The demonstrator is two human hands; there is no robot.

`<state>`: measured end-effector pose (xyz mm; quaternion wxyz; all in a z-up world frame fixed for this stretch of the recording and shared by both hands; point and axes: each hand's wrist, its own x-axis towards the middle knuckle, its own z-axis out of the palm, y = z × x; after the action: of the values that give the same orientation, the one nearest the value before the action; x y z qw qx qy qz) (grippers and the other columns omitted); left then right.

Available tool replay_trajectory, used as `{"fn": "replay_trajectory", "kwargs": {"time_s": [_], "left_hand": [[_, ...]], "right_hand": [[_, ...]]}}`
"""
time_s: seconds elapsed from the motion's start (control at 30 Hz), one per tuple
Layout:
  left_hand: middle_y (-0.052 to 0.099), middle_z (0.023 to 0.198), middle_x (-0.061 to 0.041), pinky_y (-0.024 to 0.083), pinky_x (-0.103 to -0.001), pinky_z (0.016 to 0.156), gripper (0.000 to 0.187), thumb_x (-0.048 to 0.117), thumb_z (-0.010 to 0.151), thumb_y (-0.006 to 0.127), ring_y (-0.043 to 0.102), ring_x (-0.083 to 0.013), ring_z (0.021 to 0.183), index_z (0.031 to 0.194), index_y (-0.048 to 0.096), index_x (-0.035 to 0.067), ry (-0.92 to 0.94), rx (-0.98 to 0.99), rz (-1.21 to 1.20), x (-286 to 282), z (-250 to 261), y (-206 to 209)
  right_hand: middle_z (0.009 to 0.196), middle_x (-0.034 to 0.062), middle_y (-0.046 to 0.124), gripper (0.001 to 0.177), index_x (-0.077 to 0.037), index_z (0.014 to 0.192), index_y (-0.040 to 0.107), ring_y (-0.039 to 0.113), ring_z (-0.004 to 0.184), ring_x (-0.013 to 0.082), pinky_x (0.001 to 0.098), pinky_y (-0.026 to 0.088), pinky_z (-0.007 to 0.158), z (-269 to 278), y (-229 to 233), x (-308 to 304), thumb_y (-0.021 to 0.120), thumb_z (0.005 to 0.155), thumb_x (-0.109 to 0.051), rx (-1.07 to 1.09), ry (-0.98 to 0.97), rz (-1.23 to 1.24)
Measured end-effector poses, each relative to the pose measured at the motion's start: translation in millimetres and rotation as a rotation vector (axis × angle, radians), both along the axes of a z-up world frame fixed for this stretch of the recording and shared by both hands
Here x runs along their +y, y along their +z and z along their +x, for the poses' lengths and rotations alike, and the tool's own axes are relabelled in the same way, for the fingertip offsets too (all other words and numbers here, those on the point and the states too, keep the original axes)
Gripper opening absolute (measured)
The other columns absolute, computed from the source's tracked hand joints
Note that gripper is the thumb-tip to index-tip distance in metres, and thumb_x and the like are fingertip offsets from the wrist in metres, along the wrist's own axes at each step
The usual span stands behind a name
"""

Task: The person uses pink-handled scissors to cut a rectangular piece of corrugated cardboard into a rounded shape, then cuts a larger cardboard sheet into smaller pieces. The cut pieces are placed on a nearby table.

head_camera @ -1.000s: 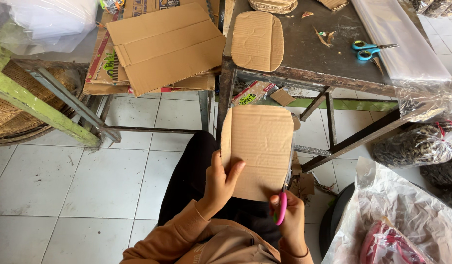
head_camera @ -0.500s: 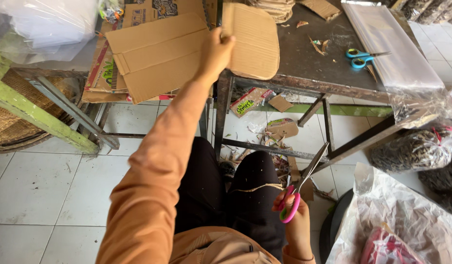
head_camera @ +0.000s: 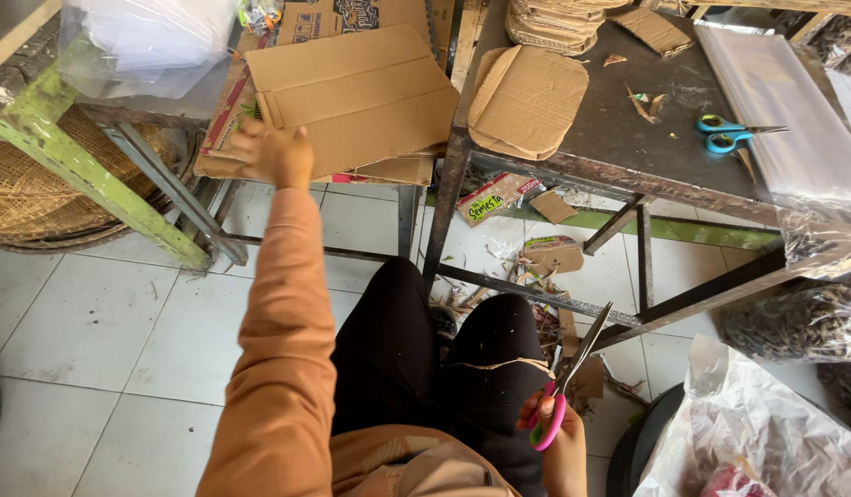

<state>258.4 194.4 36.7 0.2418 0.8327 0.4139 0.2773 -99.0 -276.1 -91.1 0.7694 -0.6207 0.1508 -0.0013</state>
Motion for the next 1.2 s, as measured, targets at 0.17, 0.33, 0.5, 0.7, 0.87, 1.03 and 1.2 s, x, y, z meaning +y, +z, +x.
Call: {"fn": "replay_trajectory", "kwargs": {"time_s": [0.17,0.33,0.5,0.7,0.87,1.03,1.2], "left_hand": [[0.038,0.136,-0.029,0.052,-0.043,0.097,0.121,0.032,0.063,0.098,0.049,-0.0418,0.124,0.145,0.019,-0.009,-0.198,-0.222,-0.113,49.6,0.9,-45.2],[0.057,0.13,-0.026,0.048,-0.04,0.103,0.116,0.015,0.067,0.098,0.059,-0.0339,0.121,0.142,0.016,-0.017,-0.503,-0.48,-0.18,52.6,8.7,-65.2],[0.068,0.13,-0.019,0.055,-0.041,0.096,0.062,0.008,0.084,0.076,0.067,-0.0297,0.117,0.14,0.056,-0.01,-0.731,-0.674,-0.861,34.7,-23.6,-58.1],[0.063,0.14,-0.008,0.052,-0.049,0.106,0.041,0.017,0.101,0.052,0.06,-0.0244,0.13,0.141,0.05,0.009,-0.785,-0.817,-1.577,23.0,-118.9,-49.7],[0.061,0.141,-0.007,0.05,-0.042,0.112,0.038,0.013,0.105,0.055,0.057,-0.022,0.133,0.142,0.053,0.009,-0.731,-1.226,-1.464,21.8,-191.6,-55.4],[0.067,0.122,-0.005,0.043,-0.026,0.074,0.042,-0.003,0.101,0.067,0.058,-0.011,0.099,0.14,0.058,0.009,-0.765,-1.168,-1.318,4.0,-226.3,-40.8],[0.072,0.104,-0.006,0.055,-0.026,0.073,0.036,-0.01,0.089,0.073,0.07,-0.0133,0.091,0.121,0.067,0.005,-0.868,-1.063,-1.383,-49.3,-244.0,-32.5]], "right_hand": [[0.082,0.0103,0.067,0.044,0.002,0.093,0.068,0.064,0.074,0.0185,0.0334,0.054,0.069,3.2,5.3,22.9,0.065,0.095,-0.042,0.025,0.066,-0.01],[0.085,0.0085,0.068,0.047,0.002,0.09,0.07,0.065,0.075,0.018,0.0332,0.054,0.068,4.1,11.2,47.2,0.07,0.087,-0.045,-0.002,0.089,0.008],[0.083,0.0109,0.068,0.05,0.003,0.088,0.07,0.064,0.07,0.0196,0.033,0.052,0.066,1.6,4.7,51.9,0.071,0.087,-0.047,-0.016,0.145,-0.043],[0.08,0.0094,0.067,0.052,0.001,0.091,0.069,0.064,0.07,0.0179,0.0325,0.053,0.066,2.5,2.0,53.0,0.073,0.082,-0.05,-0.016,0.192,-0.031],[0.078,0.0093,0.065,0.05,0.002,0.089,0.068,0.061,0.068,0.0164,0.0316,0.052,0.065,0.7,7.5,66.7,0.075,0.084,-0.046,0.004,0.254,-0.021],[0.076,0.0082,0.065,0.049,0.002,0.088,0.067,0.06,0.066,0.0153,0.0298,0.051,0.063,0.9,20.4,84.9,0.078,0.082,-0.046,0.005,0.342,-0.04],[0.076,0.006,0.064,0.055,0.002,0.092,0.067,0.059,0.066,0.0129,0.0274,0.049,0.06,-6.1,30.0,95.1,0.079,0.078,-0.05,-0.08,0.458,-0.107]]}}
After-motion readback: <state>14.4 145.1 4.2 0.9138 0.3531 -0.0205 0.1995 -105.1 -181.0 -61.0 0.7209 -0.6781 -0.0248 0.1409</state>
